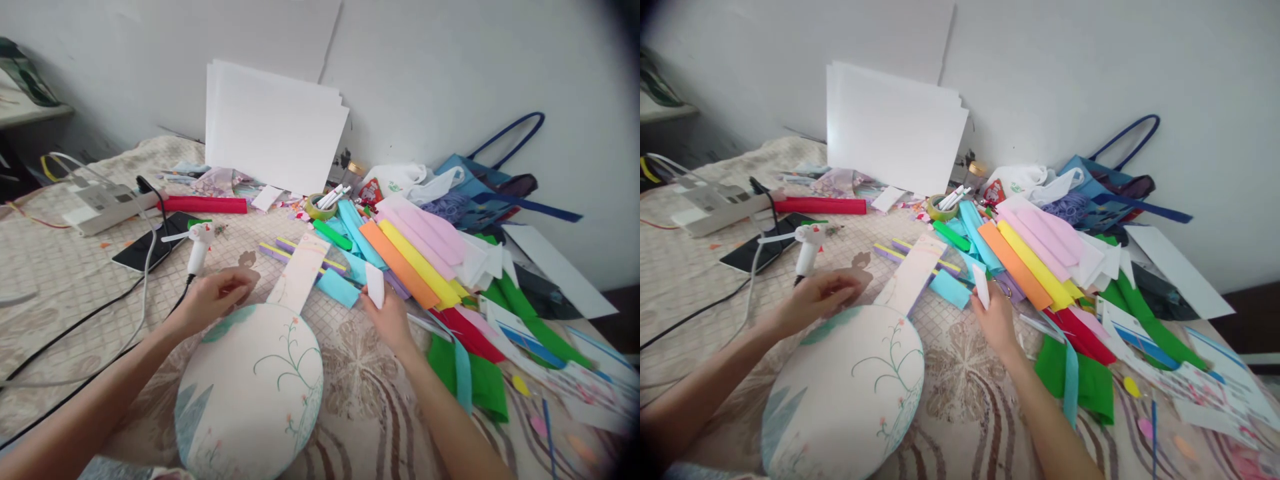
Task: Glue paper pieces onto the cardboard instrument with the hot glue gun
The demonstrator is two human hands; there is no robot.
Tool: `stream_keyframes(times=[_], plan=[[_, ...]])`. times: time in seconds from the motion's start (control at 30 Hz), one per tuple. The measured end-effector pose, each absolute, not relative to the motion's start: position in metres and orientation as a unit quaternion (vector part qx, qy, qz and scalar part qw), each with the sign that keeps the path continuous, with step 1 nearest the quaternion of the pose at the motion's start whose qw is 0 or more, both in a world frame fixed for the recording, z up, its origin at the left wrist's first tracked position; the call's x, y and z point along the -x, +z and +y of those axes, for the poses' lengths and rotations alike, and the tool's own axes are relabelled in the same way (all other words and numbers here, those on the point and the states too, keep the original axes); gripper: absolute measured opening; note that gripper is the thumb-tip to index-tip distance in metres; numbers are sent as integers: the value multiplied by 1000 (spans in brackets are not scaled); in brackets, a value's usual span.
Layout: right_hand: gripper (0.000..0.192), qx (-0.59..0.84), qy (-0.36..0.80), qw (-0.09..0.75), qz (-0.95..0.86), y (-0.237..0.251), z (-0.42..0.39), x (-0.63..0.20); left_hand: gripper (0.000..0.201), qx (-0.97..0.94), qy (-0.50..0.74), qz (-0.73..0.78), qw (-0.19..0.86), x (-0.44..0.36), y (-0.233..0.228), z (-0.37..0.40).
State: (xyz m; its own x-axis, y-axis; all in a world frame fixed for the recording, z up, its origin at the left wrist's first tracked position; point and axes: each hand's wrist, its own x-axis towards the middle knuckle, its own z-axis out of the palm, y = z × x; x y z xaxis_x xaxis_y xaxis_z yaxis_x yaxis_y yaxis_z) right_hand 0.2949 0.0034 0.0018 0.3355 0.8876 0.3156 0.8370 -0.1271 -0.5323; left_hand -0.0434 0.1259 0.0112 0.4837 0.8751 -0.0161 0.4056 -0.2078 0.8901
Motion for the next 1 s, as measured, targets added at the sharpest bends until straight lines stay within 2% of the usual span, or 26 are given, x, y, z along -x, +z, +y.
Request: stream_keyframes(times=[0.17,0.47,0.6,0.7,0.8,0.87,1.0], plan=[[18,753,94,348,-551,1,2,-287,26,-788,224,386,424,32,11,122],[31,778,136,368,-491,19,-14,-293,28,-789,210,405,411,23,24,114],[34,751,145,274,-583,17,-21,-273,30,-784,217,426,395,15,22,117],[32,748,94,165,-636,13,-27,-260,30,-785,218,420,400,11,20,122],[38,737,42,120,-663,13,-32,-258,28,-780,221,418,409,8,18,128],[41,717,27,144,-681,16,-31,-259,27,-771,228,417,423,7,15,130],[20,690,82,279,-663,23,-11,-252,27,-737,236,410,483,4,11,129]])
